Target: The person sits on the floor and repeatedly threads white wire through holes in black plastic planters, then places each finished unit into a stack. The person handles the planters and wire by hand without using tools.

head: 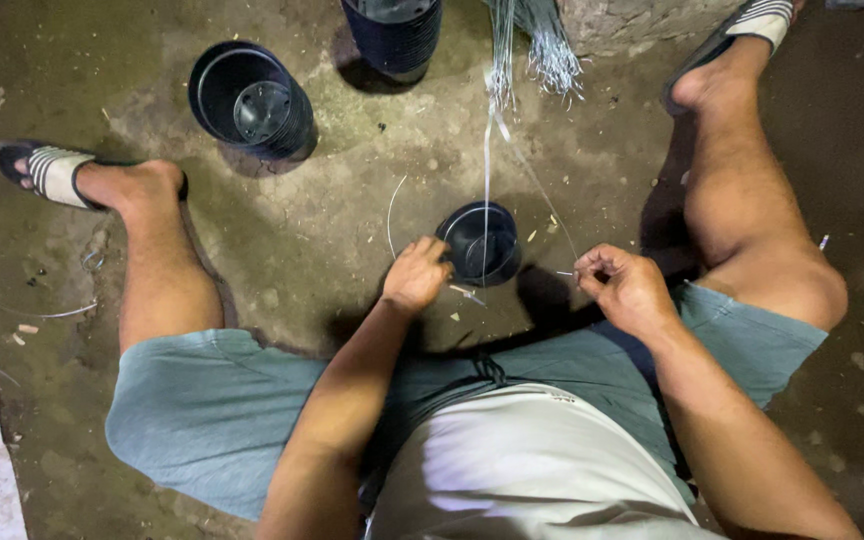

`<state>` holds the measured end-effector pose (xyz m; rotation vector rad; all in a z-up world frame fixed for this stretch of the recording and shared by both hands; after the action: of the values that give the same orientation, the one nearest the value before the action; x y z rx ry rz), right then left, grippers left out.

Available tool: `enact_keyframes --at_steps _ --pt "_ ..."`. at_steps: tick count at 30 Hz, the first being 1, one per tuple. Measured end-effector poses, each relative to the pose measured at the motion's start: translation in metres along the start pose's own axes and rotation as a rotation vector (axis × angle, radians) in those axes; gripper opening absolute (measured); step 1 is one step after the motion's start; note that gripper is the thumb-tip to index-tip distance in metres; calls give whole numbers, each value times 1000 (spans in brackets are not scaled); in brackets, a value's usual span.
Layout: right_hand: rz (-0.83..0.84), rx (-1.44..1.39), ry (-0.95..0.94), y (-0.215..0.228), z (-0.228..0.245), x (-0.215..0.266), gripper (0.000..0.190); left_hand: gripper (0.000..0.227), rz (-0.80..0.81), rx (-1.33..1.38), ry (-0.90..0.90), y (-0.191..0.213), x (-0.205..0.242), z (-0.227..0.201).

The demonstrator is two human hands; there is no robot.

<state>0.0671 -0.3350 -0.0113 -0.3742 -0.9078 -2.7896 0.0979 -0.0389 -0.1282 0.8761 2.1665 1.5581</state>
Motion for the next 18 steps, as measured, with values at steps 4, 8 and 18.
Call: enact_keyframes --at_steps 4,8,18 --pt "-115 109 29 4 -5 -9 13 24 -79 -40 -101 13 -5 -24" --pt "-163 64 -5 3 -5 -20 13 23 -14 159 -44 37 0 -50" --pt "-250 314 99 -6 37 -16 20 24 -150 647 125 134 19 -92"
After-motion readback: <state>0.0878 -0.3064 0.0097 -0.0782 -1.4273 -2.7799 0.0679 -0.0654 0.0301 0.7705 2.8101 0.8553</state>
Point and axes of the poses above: each hand's wrist, its own x-axis away from the middle knuckle, its own y-axis out of the back of the hand, z = x × y, the point moved 6 cm from there along -x, towards the middle knuckle, and after that the axes turned 3 degrees about z, right-handed, at the moved point
